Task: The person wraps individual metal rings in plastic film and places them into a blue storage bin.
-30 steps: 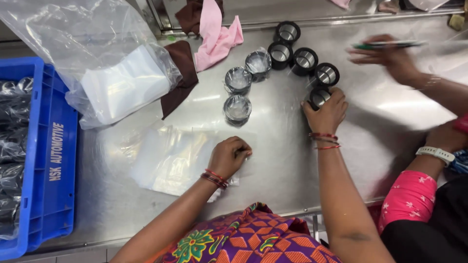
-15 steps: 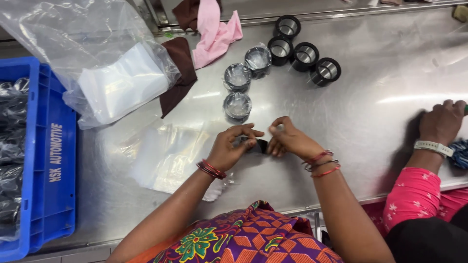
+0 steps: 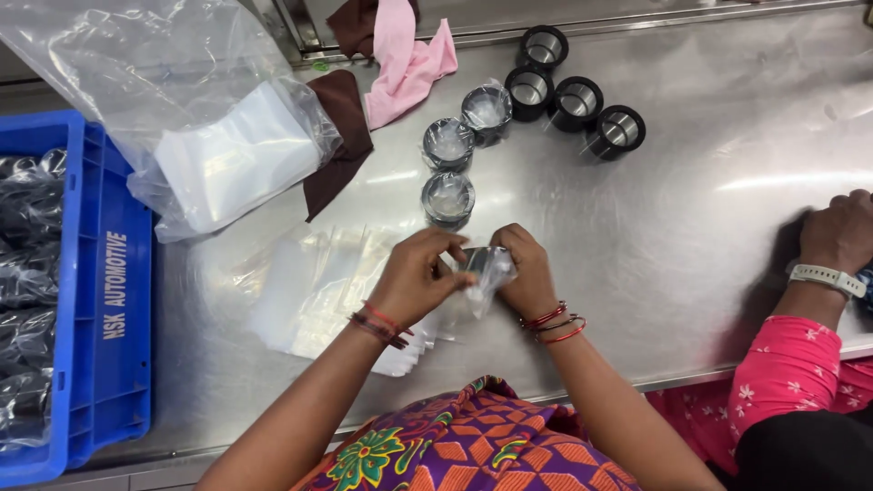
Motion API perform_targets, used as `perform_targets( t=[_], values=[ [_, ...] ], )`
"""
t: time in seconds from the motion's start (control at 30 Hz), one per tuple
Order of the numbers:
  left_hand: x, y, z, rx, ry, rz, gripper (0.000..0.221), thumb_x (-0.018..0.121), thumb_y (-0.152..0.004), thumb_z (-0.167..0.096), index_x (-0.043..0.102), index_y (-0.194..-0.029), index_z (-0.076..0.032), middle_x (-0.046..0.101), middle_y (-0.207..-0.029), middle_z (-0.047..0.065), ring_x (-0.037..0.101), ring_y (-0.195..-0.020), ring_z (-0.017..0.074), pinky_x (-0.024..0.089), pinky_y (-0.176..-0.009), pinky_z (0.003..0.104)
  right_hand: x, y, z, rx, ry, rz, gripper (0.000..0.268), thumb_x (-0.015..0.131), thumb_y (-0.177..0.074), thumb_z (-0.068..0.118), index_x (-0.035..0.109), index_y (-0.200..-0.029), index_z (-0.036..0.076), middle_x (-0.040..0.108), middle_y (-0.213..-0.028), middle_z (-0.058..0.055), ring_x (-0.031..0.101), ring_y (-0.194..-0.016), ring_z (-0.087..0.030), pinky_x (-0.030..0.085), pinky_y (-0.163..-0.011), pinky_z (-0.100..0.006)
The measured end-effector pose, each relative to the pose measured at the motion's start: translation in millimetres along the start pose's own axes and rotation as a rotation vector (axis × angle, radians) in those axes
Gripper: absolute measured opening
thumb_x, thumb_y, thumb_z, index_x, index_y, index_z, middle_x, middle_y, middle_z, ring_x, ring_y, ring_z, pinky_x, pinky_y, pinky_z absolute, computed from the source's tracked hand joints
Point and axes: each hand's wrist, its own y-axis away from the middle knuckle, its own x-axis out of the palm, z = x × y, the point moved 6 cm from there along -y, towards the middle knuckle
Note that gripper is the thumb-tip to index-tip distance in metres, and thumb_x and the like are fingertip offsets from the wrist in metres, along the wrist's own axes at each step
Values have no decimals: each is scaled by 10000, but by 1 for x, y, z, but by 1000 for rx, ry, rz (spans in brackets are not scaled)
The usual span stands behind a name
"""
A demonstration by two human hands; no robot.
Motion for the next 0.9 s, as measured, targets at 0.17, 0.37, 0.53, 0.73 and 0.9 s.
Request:
perform_targets(
  t=[0.17, 0.37, 0.53, 0.73, 0.9],
  values=[
    [30, -18, 43, 210, -349, -127, 451, 866, -596, -145, 709, -1009, -56, 660, -1032, 129, 696, -859, 368, 571, -721, 455, -15, -4, 12, -6, -97, 137, 321, 780, -799, 177, 592, -985, -5, 598, -972, -124, 621, -869, -286, 499, -777, -352],
    [57, -34, 55, 62, -378, -70, 339, 846, -677, -157, 659, -948, -76, 677, -1047, 100, 698, -906, 376, 567, -756, 467, -10, 5, -3, 206, -355, 369, 420, 789, -826, 230, 562, -1147, 84, 627, -1015, -91, 631, -828, -232, 521, -718, -362],
    [43, -11, 43, 175, -156, -202, 538, 829, -684, -177, 610, -1160, -55, 642, -1075, 115, 699, -895, 341, 572, -753, 443, -21, 12, 1, 59, 29, -39, 317, 848, -746, 170, 658, -965, 42, 652, -971, -77, 666, -847, -270, 525, -759, -358],
    [44, 21, 44, 207, -337, 127, 109, 787, -832, -203, 775, -918, -136, 676, -988, 27, 706, -875, 240, 567, -763, 386, -60, -34, -39, 12, 479, -248, 495, 764, -697, 87, 599, -1164, 67, 551, -1298, -167, 570, -1178, -387, 489, -988, -451],
    [56, 6, 63, 85, -487, 81, 67, 745, -875, -202, 769, -845, -147, 675, -981, -10, 651, -933, 230, 552, -784, 361, -143, -130, -98, 92, 661, -208, 1035, 925, -713, 409, 426, -1550, 60, 323, -1580, -255, 370, -1382, -463, 333, -1021, -666]
  ],
)
